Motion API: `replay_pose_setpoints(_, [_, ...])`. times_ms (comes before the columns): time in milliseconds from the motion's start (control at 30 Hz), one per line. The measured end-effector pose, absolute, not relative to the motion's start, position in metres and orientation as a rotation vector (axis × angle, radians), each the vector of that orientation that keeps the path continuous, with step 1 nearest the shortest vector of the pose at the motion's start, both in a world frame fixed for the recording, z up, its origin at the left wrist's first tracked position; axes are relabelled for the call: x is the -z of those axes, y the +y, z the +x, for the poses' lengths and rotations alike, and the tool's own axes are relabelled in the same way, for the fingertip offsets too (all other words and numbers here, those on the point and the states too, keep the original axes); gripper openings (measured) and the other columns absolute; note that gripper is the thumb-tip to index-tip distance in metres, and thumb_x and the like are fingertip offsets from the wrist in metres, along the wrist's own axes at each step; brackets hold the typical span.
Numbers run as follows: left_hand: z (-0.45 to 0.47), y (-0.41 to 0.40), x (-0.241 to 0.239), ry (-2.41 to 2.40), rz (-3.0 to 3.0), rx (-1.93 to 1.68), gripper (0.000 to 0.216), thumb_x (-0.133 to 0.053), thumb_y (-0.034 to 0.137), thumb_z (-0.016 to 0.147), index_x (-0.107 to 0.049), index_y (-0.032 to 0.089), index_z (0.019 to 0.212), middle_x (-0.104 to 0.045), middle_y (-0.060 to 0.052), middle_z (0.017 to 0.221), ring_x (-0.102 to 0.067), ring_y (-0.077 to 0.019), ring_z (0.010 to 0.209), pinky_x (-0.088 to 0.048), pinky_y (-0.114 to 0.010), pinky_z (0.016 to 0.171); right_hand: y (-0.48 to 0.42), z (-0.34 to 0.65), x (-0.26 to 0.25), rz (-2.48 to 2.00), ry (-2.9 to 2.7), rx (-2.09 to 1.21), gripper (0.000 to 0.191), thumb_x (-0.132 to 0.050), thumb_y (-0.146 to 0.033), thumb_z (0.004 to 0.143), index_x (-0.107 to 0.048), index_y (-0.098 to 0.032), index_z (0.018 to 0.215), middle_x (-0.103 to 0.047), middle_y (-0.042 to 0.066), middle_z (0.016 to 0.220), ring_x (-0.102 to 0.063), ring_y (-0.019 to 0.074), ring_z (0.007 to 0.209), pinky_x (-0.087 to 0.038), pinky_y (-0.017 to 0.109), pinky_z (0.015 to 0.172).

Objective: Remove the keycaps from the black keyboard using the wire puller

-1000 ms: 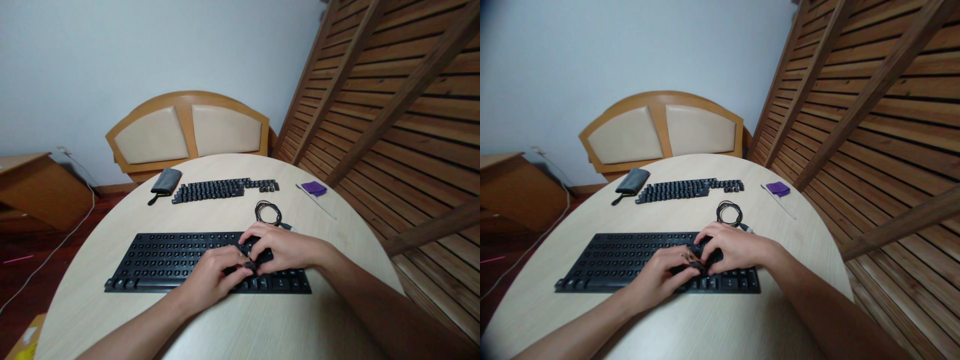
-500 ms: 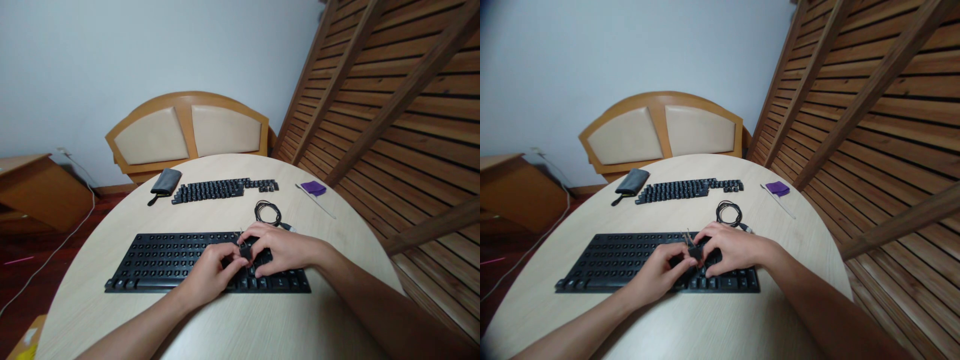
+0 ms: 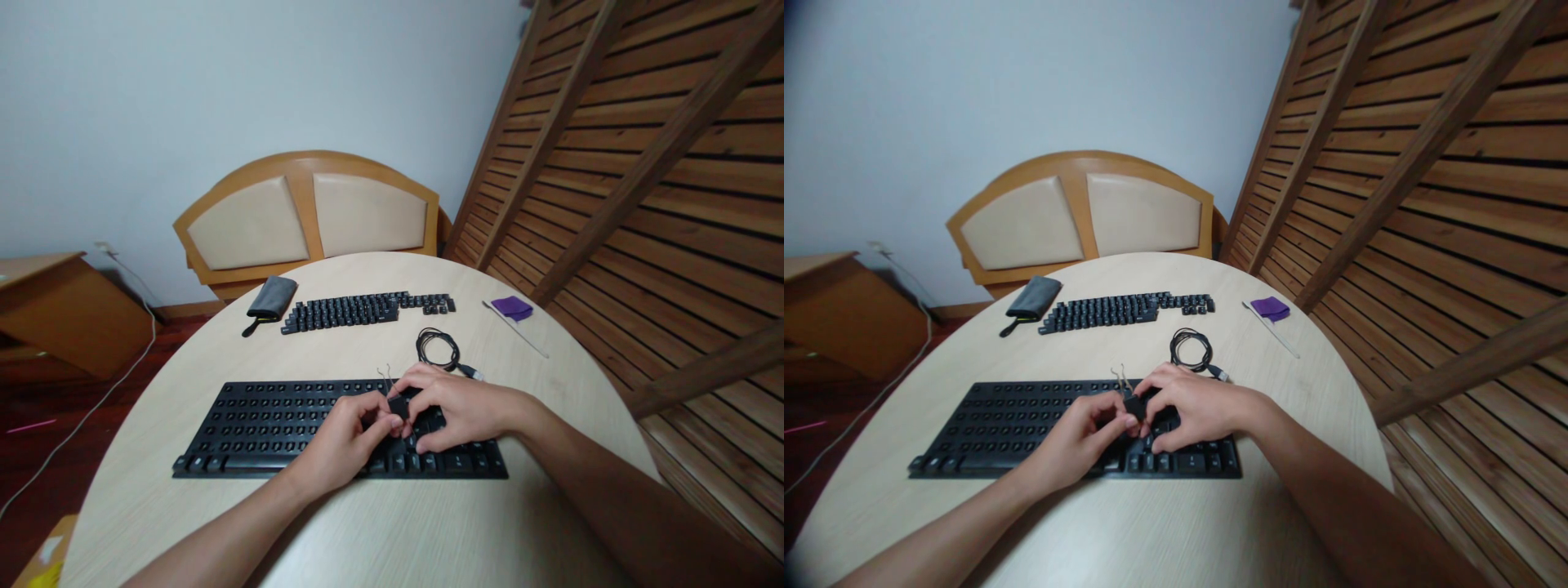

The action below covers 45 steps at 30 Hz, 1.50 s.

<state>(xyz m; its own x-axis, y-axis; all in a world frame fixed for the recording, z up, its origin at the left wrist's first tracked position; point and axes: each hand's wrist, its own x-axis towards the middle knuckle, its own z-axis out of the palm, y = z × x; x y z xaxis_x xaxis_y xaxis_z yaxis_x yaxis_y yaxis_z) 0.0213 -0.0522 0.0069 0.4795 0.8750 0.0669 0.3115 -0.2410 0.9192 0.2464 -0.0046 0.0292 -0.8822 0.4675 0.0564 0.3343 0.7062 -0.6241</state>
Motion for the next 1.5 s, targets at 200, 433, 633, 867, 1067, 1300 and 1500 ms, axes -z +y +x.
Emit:
replay_pose_setpoints(200, [0.021,-0.052,-0.007,0.982,1.757,-0.750,0.026,-0.056,0.031,0.095,-0.058,0.016,0.074,-0.070,-0.004,0.077,-0.061,-0.0160,0.074,-0.045,-0.027,0.071,-0.005,0.245,-0.028,-0.662,-2.681,-0.959,0.021,-0.079,-0.033,0.075,-0.076,-0.024,0.093,-0.058,0.008,0.128,-0.043,0.0258,0.127,-0.035,0.044,0.108])
replay_pose_setpoints(433, [0.022,-0.052,-0.007,0.979,1.714,-0.761,0.028,-0.057,0.032,0.094,-0.058,0.016,0.072,-0.070,-0.003,0.076,-0.061,-0.0160,0.074,-0.045,-0.027,0.071,-0.004,0.245,-0.026,-0.664,-2.661,-0.989,0.022,-0.079,-0.032,0.074,-0.076,-0.023,0.094,-0.058,0.008,0.126,-0.043,0.0253,0.127,-0.035,0.043,0.108])
replay_pose_setpoints(633, [0.022,-0.048,-0.006,0.989,1.573,-0.804,0.027,-0.060,0.037,0.092,-0.059,0.016,0.075,-0.070,-0.003,0.073,-0.062,-0.0158,0.070,-0.046,-0.027,0.069,-0.003,0.244,-0.023,-0.659,-2.607,-0.992,0.021,-0.077,-0.029,0.075,-0.075,-0.022,0.095,-0.060,0.007,0.116,-0.046,0.0230,0.122,-0.037,0.040,0.108])
replay_pose_setpoints(867, [0.020,-0.047,-0.004,0.996,1.512,-0.880,0.027,-0.063,0.040,0.089,-0.059,0.017,0.076,-0.071,-0.003,0.073,-0.064,-0.0163,0.070,-0.047,-0.027,0.068,-0.003,0.240,-0.025,-0.645,-2.548,-0.992,0.020,-0.076,-0.027,0.074,-0.072,-0.021,0.093,-0.067,0.005,0.097,-0.053,0.0228,0.113,-0.042,0.038,0.101])
replay_pose_setpoints(1067, [0.019,-0.045,0.001,1.005,1.498,-0.906,0.026,-0.063,0.039,0.090,-0.059,0.016,0.078,-0.072,-0.003,0.074,-0.065,-0.0158,0.071,-0.048,-0.026,0.068,-0.003,0.239,-0.025,-0.741,-2.496,-1.024,0.024,-0.078,-0.031,0.074,-0.069,-0.019,0.093,-0.065,0.006,0.102,-0.057,0.0217,0.108,-0.045,0.035,0.096])
replay_pose_setpoints(1300, [0.019,-0.044,0.001,1.057,1.514,-0.941,0.026,-0.063,0.040,0.089,-0.057,0.017,0.079,-0.071,-0.002,0.073,-0.065,-0.0157,0.068,-0.048,-0.028,0.066,-0.006,0.238,-0.023,-0.745,-2.333,-1.205,0.035,-0.072,-0.017,0.074,-0.054,-0.020,0.104,-0.066,0.002,0.096,-0.063,0.0171,0.091,-0.048,0.033,0.086])
replay_pose_setpoints(1500, [0.020,-0.044,0.001,1.033,1.486,-0.960,0.028,-0.063,0.042,0.089,-0.056,0.017,0.078,-0.072,-0.003,0.073,-0.065,-0.0161,0.068,-0.049,-0.028,0.065,-0.007,0.236,-0.020,-0.692,-2.237,-1.295,0.034,-0.069,-0.012,0.074,-0.052,-0.020,0.102,-0.067,0.002,0.098,-0.066,0.0162,0.094,-0.049,0.032,0.088])
